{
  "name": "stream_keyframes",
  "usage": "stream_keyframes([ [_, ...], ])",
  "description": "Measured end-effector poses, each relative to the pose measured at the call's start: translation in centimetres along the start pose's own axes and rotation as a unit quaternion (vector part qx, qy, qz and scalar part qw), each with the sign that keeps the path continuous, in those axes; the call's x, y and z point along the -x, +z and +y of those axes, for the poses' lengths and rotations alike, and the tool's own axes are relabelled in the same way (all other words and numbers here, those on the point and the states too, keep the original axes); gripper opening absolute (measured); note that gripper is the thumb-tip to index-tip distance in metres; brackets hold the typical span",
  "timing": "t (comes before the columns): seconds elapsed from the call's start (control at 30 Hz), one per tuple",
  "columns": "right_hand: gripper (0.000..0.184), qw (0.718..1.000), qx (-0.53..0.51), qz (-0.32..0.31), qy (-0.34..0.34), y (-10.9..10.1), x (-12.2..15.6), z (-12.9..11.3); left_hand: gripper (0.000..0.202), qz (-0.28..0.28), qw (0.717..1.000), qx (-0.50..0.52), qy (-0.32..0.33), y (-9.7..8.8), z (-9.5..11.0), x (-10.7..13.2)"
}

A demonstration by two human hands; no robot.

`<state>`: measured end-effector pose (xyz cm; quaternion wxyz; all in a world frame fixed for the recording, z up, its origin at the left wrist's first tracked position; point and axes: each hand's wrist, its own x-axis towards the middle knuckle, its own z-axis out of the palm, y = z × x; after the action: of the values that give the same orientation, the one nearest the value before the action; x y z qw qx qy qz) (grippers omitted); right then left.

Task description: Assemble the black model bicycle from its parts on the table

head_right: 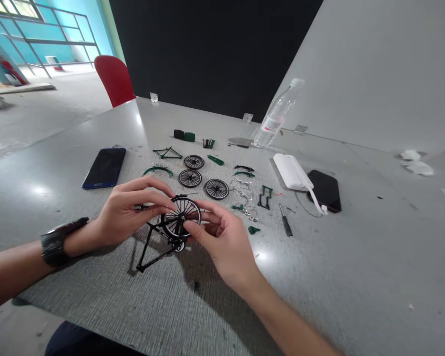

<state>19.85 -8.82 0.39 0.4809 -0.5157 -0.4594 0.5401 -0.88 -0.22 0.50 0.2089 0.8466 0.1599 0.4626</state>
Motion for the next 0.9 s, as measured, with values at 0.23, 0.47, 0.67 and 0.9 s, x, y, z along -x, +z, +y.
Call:
stream_keyframes([
  [0.23,0.047,1.000,0.020,0.003,-0.013,0.07,0.30,-0.03,0.015,0.005,0.998,0.046,-0.038,0.43,0.03,0.00],
  [0.47,0.044,1.000,0.013,0.013,-0.010,0.01,0.13,-0.27,0.008,0.049,0.980,0.146,-0.126,0.19,-0.04,-0.37],
  [0.67,0.044,1.000,-0.003,0.012,-0.012,-0.25,0.22,0.17,0.010,0.056,0.958,0.220,-0.176,0.27,-0.38,-0.28],
  [0.9,0.046,1.000,-0.013,-0.002,0.017,0.10,0.34,0.04,0.015,0.059,0.959,0.228,-0.159,0.25,-0.24,-0.10],
])
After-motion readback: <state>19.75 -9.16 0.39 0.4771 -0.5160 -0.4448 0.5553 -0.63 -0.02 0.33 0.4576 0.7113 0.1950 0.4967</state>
